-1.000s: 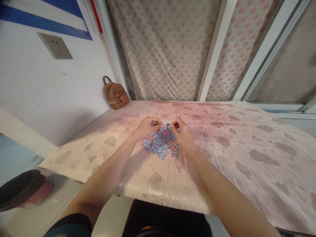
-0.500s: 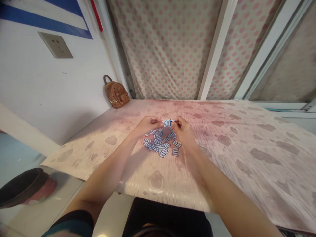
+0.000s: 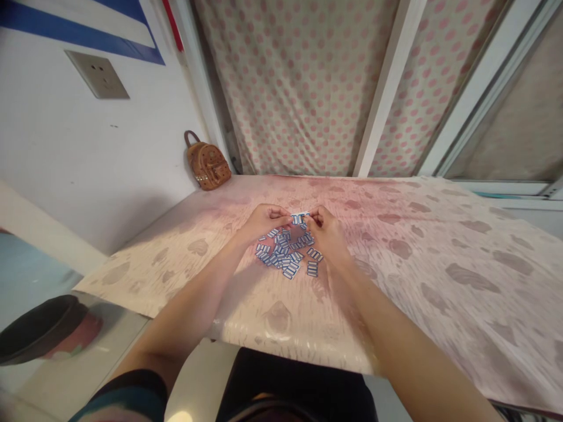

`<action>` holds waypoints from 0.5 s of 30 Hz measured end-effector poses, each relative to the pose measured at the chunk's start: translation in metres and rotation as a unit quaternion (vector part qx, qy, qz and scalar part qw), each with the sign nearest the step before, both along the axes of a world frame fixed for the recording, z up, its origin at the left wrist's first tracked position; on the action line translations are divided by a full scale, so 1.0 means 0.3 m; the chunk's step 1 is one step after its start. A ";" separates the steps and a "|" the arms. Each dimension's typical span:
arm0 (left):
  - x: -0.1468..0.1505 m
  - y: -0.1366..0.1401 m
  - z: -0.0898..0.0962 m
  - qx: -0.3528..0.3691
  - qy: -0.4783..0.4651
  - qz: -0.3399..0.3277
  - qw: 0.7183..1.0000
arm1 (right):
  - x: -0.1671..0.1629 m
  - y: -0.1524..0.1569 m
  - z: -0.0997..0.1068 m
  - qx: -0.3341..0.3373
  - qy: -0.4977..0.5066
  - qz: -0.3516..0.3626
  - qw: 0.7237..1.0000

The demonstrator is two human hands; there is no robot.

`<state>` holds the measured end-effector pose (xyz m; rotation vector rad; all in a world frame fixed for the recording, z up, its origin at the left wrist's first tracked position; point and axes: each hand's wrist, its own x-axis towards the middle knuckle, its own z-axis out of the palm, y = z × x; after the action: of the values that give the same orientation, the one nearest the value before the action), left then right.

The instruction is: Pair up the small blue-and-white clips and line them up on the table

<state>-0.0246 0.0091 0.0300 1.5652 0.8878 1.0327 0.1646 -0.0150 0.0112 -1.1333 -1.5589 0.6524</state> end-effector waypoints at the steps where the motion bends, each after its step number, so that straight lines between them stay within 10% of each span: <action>1: 0.001 -0.001 0.002 -0.002 -0.001 -0.001 1.000 | 0.000 0.000 0.000 0.001 0.000 0.000 1.000; 15: 0.020 -0.006 -0.005 0.024 -0.011 0.019 0.999 | -0.002 -0.015 0.005 0.004 -0.060 -0.021 0.998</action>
<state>-0.0187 0.0074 0.0286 1.5788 0.8861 1.1024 0.1639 -0.0193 0.0128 -1.2151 -1.6341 0.5587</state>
